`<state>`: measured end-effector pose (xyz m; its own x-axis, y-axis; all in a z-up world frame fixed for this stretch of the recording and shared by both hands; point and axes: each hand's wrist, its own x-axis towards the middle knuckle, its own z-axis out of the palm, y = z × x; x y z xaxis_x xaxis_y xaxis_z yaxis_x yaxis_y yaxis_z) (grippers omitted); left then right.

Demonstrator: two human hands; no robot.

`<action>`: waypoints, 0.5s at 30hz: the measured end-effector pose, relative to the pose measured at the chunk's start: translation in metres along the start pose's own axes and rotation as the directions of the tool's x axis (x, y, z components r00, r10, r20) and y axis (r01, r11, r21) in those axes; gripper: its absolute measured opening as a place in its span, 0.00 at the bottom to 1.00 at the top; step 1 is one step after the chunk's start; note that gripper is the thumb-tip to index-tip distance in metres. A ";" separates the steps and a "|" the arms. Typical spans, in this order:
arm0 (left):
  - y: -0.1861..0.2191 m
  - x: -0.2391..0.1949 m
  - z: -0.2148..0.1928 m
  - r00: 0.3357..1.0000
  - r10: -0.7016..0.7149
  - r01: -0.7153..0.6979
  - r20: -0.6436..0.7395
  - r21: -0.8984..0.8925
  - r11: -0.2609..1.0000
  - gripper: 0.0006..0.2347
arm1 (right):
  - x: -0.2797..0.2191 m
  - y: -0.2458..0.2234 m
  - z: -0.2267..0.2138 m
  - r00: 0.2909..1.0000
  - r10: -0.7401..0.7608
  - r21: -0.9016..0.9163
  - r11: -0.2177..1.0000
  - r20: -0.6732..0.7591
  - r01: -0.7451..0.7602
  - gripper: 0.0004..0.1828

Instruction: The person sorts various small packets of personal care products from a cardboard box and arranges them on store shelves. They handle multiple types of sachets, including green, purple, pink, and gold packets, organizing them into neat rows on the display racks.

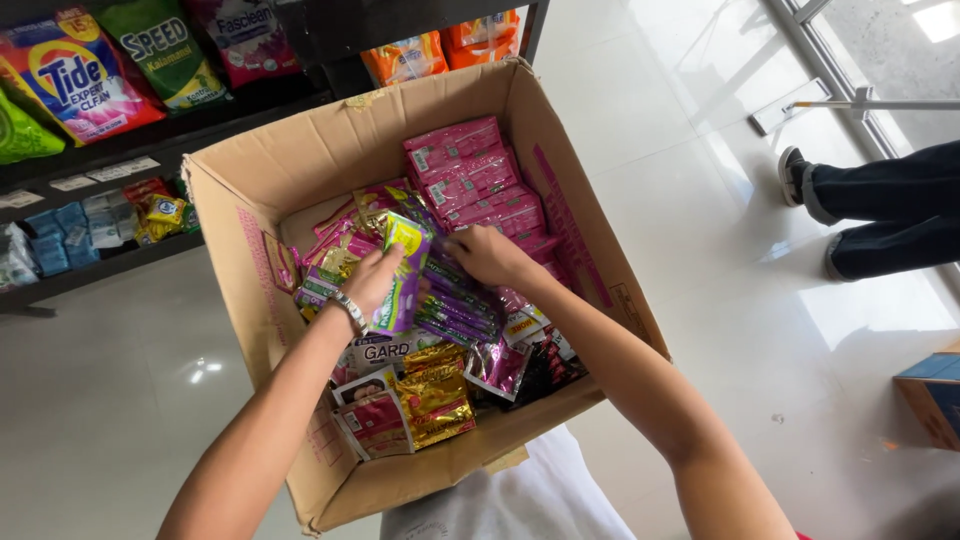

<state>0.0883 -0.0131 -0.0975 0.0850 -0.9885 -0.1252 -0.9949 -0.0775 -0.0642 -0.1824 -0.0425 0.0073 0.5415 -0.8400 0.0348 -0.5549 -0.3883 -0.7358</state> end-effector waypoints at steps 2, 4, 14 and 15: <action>0.022 -0.011 -0.078 0.960 -0.081 0.221 0.267 -0.550 0.806 0.17 | -0.002 -0.035 -0.020 0.993 0.120 -0.037 0.992 0.022 -0.119 0.14; 0.038 -0.027 -0.125 0.861 0.001 0.485 0.509 -0.820 0.304 0.16 | -0.005 -0.072 -0.036 0.971 0.234 -0.077 0.970 0.042 -0.230 0.14; 0.055 0.000 -0.106 0.805 0.223 0.588 0.549 -0.696 -0.412 0.18 | -0.039 -0.128 -0.012 0.927 -0.342 -0.183 0.932 -0.154 0.313 0.22; 0.052 0.003 -0.096 0.814 0.325 0.581 0.482 -0.700 -0.415 0.17 | -0.040 -0.127 -0.008 0.901 -0.419 -0.276 0.884 -0.112 0.377 0.25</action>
<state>0.0315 -0.0325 -0.0061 -0.2281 -0.7667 -0.6002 0.4251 -0.6330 0.6470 -0.1383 0.0371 0.1052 0.6500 -0.6366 0.4151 -0.4611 -0.7645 -0.4505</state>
